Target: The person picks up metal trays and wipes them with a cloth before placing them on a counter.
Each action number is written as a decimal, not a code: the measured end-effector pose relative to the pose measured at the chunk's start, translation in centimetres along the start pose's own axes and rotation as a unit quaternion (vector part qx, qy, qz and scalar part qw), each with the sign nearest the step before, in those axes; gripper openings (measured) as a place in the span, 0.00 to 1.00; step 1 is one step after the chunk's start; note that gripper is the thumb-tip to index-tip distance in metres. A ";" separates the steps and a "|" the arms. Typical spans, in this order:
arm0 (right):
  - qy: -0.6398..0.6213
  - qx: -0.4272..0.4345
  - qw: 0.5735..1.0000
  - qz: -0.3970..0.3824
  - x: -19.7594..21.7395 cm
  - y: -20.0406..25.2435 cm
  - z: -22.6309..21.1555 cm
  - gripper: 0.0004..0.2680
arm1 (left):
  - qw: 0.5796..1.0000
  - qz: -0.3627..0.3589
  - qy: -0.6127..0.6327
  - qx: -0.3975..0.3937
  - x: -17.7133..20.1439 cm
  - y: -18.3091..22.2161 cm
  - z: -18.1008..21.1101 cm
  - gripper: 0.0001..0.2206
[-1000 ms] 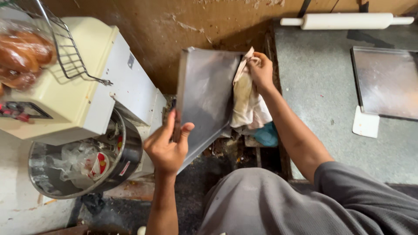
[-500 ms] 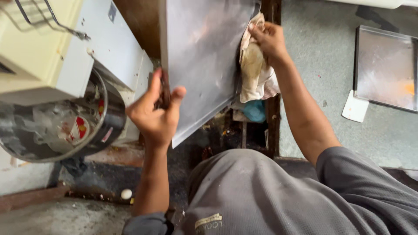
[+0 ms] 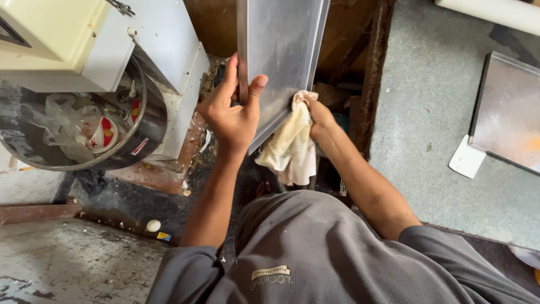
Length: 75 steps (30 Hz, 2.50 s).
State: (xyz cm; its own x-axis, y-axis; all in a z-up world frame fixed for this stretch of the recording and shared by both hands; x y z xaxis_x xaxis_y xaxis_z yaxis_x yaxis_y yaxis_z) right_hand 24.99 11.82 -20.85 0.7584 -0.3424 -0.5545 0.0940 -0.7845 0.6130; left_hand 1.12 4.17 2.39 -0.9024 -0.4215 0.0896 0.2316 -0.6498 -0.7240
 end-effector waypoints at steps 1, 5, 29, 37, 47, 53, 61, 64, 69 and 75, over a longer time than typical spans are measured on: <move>-0.022 0.009 0.999 -0.033 -1.4 0.5 0.3 0.09 | 0.999 0.015 -0.018 -0.028 -0.6 0.2 -0.5 0.21; 0.057 -0.029 0.995 -0.079 -6.0 4.6 4.4 0.12 | 0.993 0.052 -0.044 -0.095 -3.4 0.8 -3.0 0.21; 0.304 0.066 0.931 -0.193 -1.2 8.0 3.7 0.24 | 0.980 -0.156 -0.120 -0.007 2.4 0.7 0.5 0.16; 0.089 0.197 0.974 -0.062 8.3 20.4 -2.2 0.27 | 0.971 -0.134 0.099 0.169 -4.0 -3.9 1.5 0.11; -0.249 0.383 0.878 0.144 20.1 29.1 -3.8 0.23 | 0.862 -0.054 0.252 0.436 -22.5 1.0 -0.5 0.10; -0.044 0.407 0.855 0.317 26.7 29.2 -6.3 0.24 | 0.797 0.007 0.301 0.524 -27.2 5.1 -2.4 0.12; 0.316 0.421 0.710 0.468 32.8 14.7 -15.6 0.20 | 0.784 -0.019 0.257 0.564 -31.3 6.6 -6.3 0.14; 0.316 0.347 0.732 0.494 29.5 8.4 -16.5 0.11 | 0.773 -0.051 0.225 0.591 -32.4 7.9 -7.6 0.13; 0.640 0.220 0.728 0.111 14.2 4.1 -7.8 0.05 | 0.790 -0.120 0.232 0.554 -33.1 7.8 -7.8 0.13; 0.452 0.314 0.763 -0.340 7.1 10.6 1.8 0.20 | 0.710 -0.295 0.161 0.619 -33.2 11.4 -8.4 0.16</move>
State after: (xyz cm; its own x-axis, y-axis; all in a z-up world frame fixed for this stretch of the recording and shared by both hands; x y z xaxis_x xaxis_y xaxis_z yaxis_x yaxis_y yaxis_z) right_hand 30.22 0.12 -19.29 0.8336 0.5275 0.1637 0.5514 -0.8119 -0.1918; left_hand 30.74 16.03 -14.59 -0.9649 0.1923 -0.1787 -0.2599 -0.7950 0.5482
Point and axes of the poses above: each hand's wrist, its own y-axis away from the middle knuckle, its own x-axis out of the back of the hand, z = x × y, the point moved 5 cm from there along -y, towards the middle knuckle, and after that the axes turned 1 degree about -z, right-handed, at the moved point
